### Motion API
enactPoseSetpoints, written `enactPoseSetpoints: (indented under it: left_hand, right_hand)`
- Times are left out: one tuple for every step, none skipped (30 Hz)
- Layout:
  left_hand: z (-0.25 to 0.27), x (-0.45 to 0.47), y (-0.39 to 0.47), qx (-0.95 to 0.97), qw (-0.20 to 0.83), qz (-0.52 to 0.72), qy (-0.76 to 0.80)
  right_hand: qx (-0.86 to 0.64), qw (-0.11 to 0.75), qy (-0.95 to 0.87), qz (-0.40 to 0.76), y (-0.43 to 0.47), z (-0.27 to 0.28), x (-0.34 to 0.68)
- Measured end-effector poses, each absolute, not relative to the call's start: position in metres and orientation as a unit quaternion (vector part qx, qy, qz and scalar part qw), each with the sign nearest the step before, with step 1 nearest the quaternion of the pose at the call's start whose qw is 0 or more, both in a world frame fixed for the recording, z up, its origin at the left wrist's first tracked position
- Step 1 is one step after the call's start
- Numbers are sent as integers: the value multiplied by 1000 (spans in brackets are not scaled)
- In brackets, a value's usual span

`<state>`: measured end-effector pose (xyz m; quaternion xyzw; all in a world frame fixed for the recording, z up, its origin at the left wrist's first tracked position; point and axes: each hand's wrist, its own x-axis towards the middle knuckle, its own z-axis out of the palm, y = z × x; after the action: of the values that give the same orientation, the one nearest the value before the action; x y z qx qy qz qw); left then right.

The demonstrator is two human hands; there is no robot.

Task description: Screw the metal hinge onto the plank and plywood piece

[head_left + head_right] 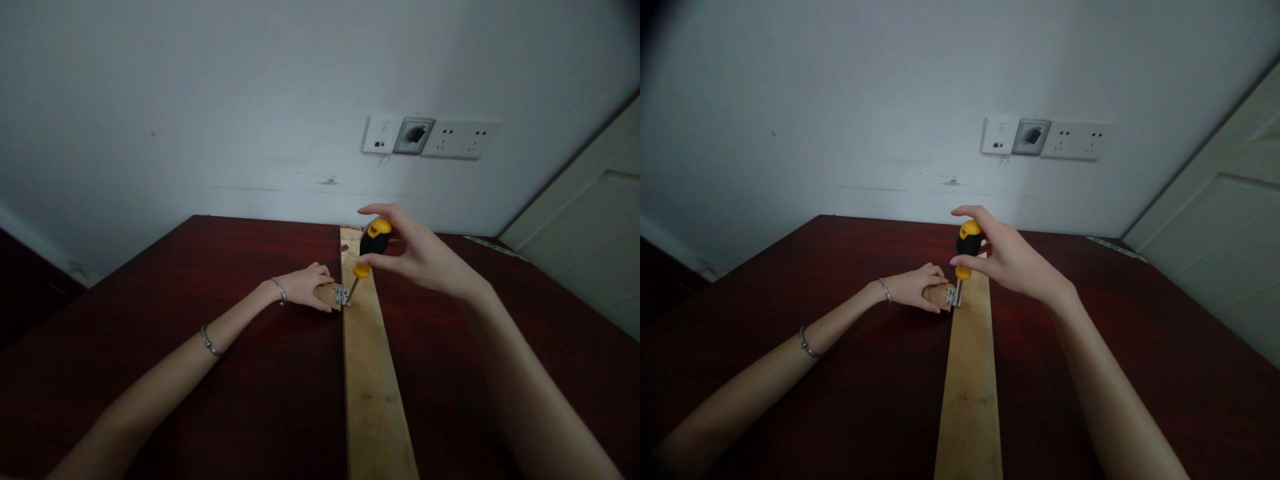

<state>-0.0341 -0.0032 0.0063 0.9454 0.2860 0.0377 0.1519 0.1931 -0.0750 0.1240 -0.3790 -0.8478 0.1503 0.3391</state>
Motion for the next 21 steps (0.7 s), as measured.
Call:
enactPoseSetpoints:
  left_hand:
    - [6, -34, -3, 945, 151, 39, 288]
    - [6, -34, -3, 945, 149, 40, 289]
    - [6, -34, -3, 945, 148, 41, 290]
    - [6, -34, -3, 944, 148, 43, 290]
    - [6, -34, -3, 945, 150, 43, 289]
    - [6, -34, -3, 945, 151, 43, 288]
    - [6, -35, -3, 945, 153, 42, 287]
    - [6, -35, -3, 945, 155, 43, 286]
    - [6, -34, -3, 945, 156, 44, 285]
    - [7, -34, -3, 944, 157, 44, 286]
    - [7, -34, -3, 944, 157, 44, 286]
    - [7, -34, -3, 943, 158, 44, 288]
    - [7, -34, -3, 943, 158, 42, 290]
    - [7, -34, -3, 943, 159, 41, 291]
    - [7, -34, -3, 942, 159, 41, 291]
    - [6, -34, -3, 942, 159, 41, 291]
    - [6, -34, -3, 942, 159, 43, 291]
    - [6, -34, -3, 942, 160, 45, 291]
    - [5, -34, -2, 942, 161, 46, 290]
    - [5, -34, -2, 942, 162, 47, 290]
    - [5, -34, -2, 942, 162, 47, 290]
  right_hand:
    - [-375, 339, -855, 115, -74, 123, 191]
    - [-361, 338, -864, 91, -74, 123, 189]
    - [-342, 336, -874, 78, -74, 123, 188]
    - [-323, 334, -883, 71, -74, 123, 187]
    - [-309, 333, -888, 71, -75, 124, 187]
    - [-300, 333, -891, 77, -76, 125, 187]
    - [-295, 333, -891, 91, -78, 127, 188]
    - [-293, 334, -889, 109, -79, 128, 189]
    - [-293, 335, -886, 128, -81, 129, 191]
    - [-295, 337, -882, 146, -82, 130, 192]
    - [-301, 341, -876, 161, -83, 130, 193]
    - [-309, 349, -868, 173, -83, 130, 193]
    - [-317, 360, -859, 181, -83, 130, 193]
    - [-324, 371, -850, 185, -83, 129, 193]
    - [-331, 379, -844, 185, -82, 129, 192]
    - [-335, 381, -843, 179, -82, 129, 191]
    - [-338, 375, -846, 173, -82, 129, 191]
    - [-339, 363, -852, 167, -82, 130, 191]
    - [-340, 346, -858, 166, -82, 131, 191]
    - [-341, 330, -864, 171, -82, 132, 192]
    - [-342, 317, -867, 177, -83, 133, 193]
